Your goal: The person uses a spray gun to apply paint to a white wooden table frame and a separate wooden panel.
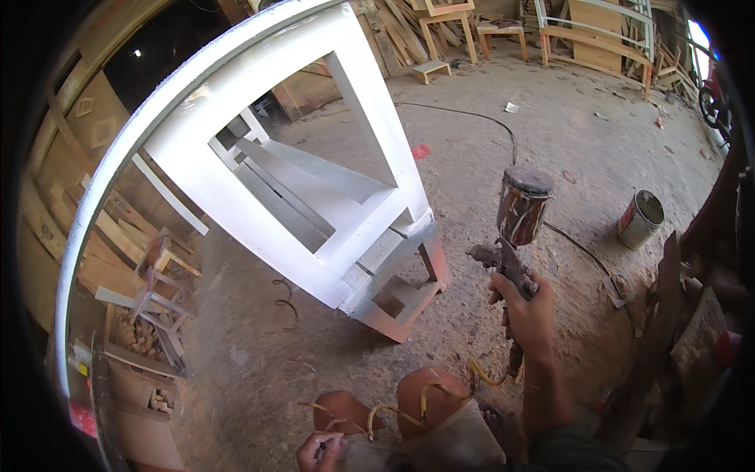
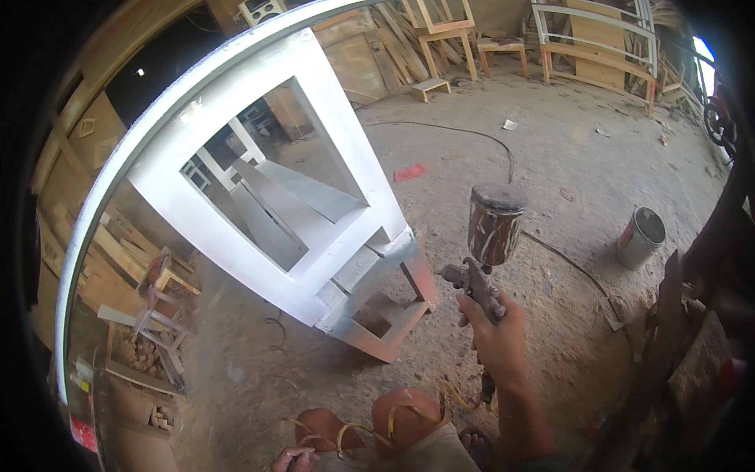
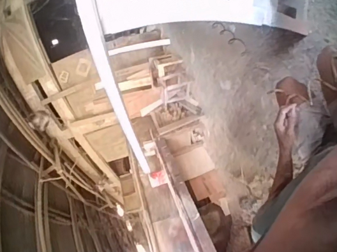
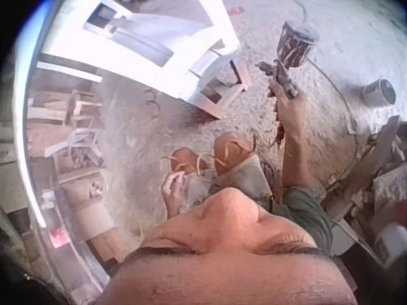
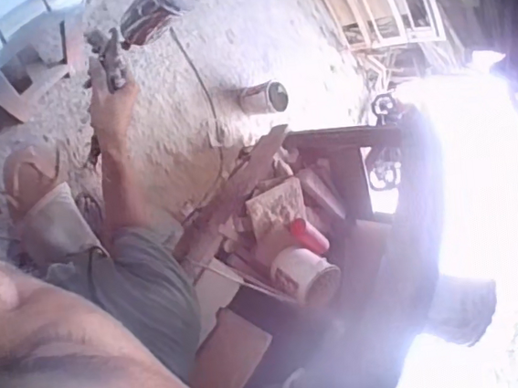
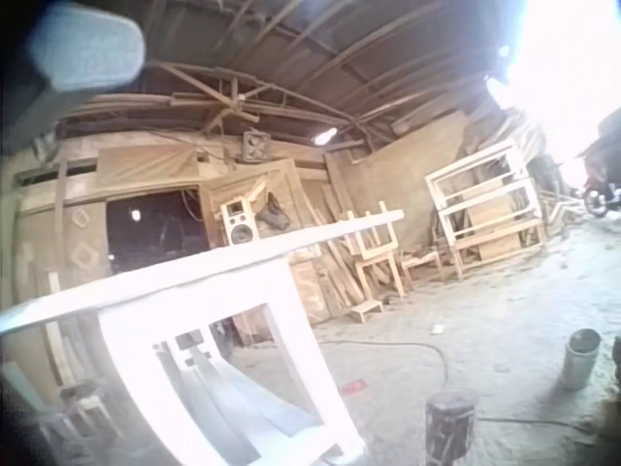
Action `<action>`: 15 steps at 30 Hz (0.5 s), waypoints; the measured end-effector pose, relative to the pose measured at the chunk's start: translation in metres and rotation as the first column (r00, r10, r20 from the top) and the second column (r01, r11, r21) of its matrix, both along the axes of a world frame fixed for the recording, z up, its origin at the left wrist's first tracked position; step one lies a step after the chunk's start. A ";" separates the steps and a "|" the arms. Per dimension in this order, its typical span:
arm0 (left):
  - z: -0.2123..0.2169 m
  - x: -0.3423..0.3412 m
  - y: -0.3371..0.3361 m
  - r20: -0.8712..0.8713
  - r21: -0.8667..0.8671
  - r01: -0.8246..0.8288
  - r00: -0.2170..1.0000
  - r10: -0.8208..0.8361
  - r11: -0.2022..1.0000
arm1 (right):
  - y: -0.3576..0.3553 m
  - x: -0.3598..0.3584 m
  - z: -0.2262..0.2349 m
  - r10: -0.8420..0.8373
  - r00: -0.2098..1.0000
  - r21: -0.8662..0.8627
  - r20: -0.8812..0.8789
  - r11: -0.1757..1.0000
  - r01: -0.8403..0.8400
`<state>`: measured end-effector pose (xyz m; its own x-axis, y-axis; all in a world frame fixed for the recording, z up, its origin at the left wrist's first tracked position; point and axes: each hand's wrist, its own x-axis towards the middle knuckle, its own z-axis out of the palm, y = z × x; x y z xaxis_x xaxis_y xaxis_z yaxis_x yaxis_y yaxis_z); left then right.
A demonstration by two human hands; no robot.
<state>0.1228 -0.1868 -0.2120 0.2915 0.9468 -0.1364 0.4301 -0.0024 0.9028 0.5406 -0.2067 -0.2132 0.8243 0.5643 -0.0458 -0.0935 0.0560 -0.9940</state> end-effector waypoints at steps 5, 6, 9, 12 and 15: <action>0.010 0.000 0.004 -0.053 0.004 0.004 0.999 -0.004 1.000 | -0.001 -0.013 -0.003 0.004 0.994 0.074 0.106 0.997 -0.012; 0.011 0.000 0.005 -0.057 0.041 0.023 0.998 -0.020 0.999 | -0.001 -0.016 -0.003 0.007 0.983 0.058 0.185 0.998 -0.018; 0.012 0.002 0.009 -0.005 0.073 0.053 0.999 -0.053 0.996 | -0.001 -0.026 -0.002 -0.003 0.916 0.047 0.402 0.999 -0.017; 0.009 0.009 0.016 0.075 0.058 0.071 0.994 -0.075 0.996 | -0.001 -0.036 -0.005 -0.044 0.844 0.099 0.535 0.995 -0.011; 0.008 0.016 0.019 0.148 0.056 0.066 0.986 -0.074 0.996 | -0.006 -0.048 0.002 -0.029 0.811 0.104 0.584 0.994 -0.040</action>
<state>0.1388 -0.1676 -0.2038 0.3707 0.9280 -0.0388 0.2874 -0.0749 0.9549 0.4928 -0.2127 -0.2113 0.6726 0.5422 0.5036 0.5021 0.1656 -0.8488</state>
